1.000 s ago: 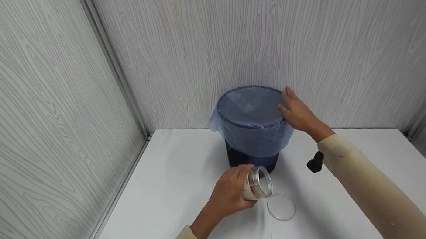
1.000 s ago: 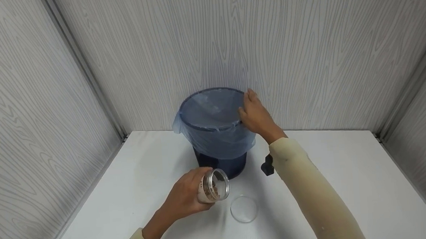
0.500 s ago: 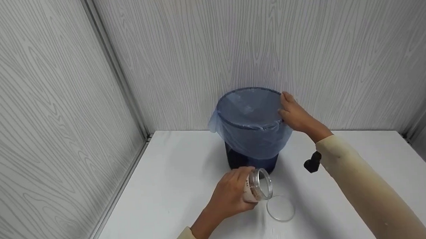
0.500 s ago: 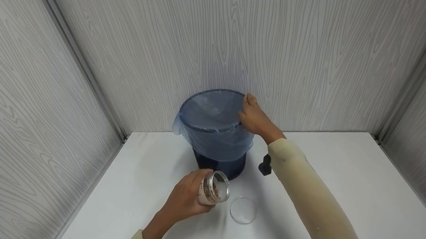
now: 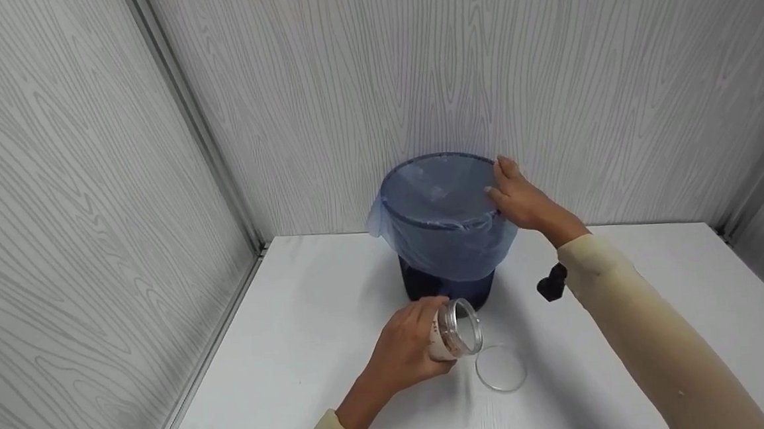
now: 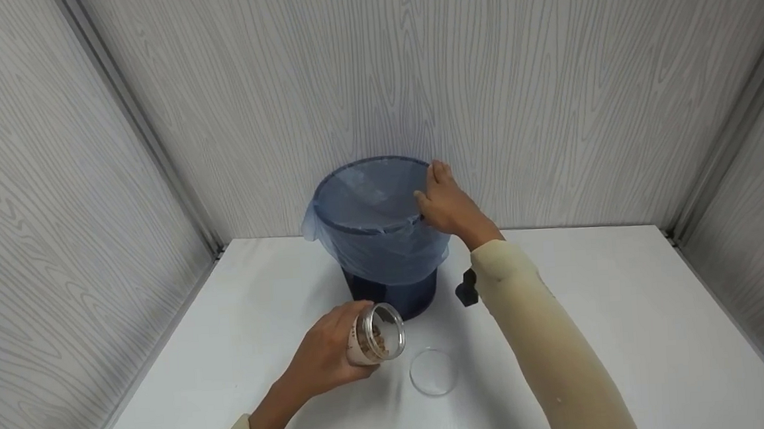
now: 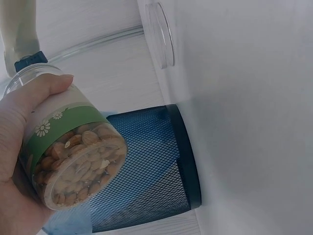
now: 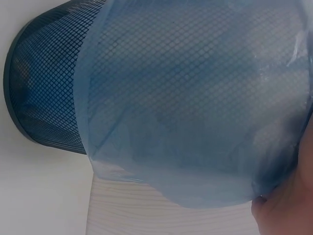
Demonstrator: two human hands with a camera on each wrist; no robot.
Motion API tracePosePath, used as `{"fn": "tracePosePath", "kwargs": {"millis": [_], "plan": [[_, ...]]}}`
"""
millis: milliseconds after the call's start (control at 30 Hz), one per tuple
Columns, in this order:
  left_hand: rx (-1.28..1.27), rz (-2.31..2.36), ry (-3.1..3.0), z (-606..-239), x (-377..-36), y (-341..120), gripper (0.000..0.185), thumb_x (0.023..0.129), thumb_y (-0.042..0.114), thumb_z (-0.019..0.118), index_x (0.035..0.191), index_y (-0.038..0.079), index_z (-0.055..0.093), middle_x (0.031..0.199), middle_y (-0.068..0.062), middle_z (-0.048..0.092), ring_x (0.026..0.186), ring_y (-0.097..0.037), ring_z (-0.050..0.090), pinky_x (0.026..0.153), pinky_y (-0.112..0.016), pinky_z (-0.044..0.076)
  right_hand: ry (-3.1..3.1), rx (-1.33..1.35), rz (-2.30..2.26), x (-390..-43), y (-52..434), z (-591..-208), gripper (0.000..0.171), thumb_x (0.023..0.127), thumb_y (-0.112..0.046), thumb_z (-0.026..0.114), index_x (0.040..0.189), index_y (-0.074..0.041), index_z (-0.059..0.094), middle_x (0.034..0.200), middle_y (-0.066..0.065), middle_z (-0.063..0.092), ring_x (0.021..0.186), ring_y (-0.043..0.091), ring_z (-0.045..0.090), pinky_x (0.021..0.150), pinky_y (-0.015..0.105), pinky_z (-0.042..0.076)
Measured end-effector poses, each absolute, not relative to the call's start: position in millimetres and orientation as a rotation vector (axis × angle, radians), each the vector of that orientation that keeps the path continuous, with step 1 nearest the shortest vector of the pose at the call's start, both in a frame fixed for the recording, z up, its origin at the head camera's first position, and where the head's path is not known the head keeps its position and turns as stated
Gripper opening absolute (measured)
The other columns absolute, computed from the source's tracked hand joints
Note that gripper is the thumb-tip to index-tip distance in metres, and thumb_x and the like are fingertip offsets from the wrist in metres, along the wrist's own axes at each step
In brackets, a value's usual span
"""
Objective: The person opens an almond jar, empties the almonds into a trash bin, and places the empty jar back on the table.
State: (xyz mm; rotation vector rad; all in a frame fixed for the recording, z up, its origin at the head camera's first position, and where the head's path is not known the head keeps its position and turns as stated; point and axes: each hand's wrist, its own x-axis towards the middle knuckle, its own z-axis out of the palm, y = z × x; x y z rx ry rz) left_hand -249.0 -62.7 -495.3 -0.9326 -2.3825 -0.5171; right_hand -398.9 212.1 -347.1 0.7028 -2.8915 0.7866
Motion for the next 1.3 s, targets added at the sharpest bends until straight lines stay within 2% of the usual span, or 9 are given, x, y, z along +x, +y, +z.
{"fn": "tracePosePath", "kwargs": {"millis": [567,1000,1300], "plan": [[-0.932,-0.522,-2.397,-490.2,-246.3,-65.2,0.098,0.062,0.042,0.094,0.143,0.013,0.048,0.133,-0.001,0.060,0.121,-0.017,0.059,0.102,-0.035,0.050,-2.947,0.680,0.837,-397.7,209.8,-341.1,0.077,0.110,-0.045,0.023,0.156,0.006,-0.010,0.165,0.025,-0.016,0.154,0.039,-0.009,0.123,0.055,0.003],[-0.899,-0.595,-2.382,-483.6,-248.0,-72.1,0.097,0.061,0.040,0.096,0.142,0.012,0.049,0.133,0.000,0.058,0.120,-0.016,0.059,0.101,-0.035,0.050,-2.938,0.680,0.849,-397.9,209.9,-343.0,0.074,0.111,-0.040,0.025,0.155,0.012,-0.004,0.165,0.028,-0.012,0.153,0.041,-0.006,0.123,0.055,0.005],[-0.902,-0.594,-2.350,-482.1,-247.5,-70.6,0.096,0.062,0.040,0.095,0.141,0.012,0.048,0.133,0.000,0.058,0.117,-0.016,0.059,0.099,-0.034,0.051,-2.900,0.669,0.915,-398.4,210.4,-347.5,0.071,0.111,-0.032,0.027,0.155,0.011,-0.007,0.165,0.028,-0.013,0.153,0.041,-0.007,0.123,0.054,0.004]]}}
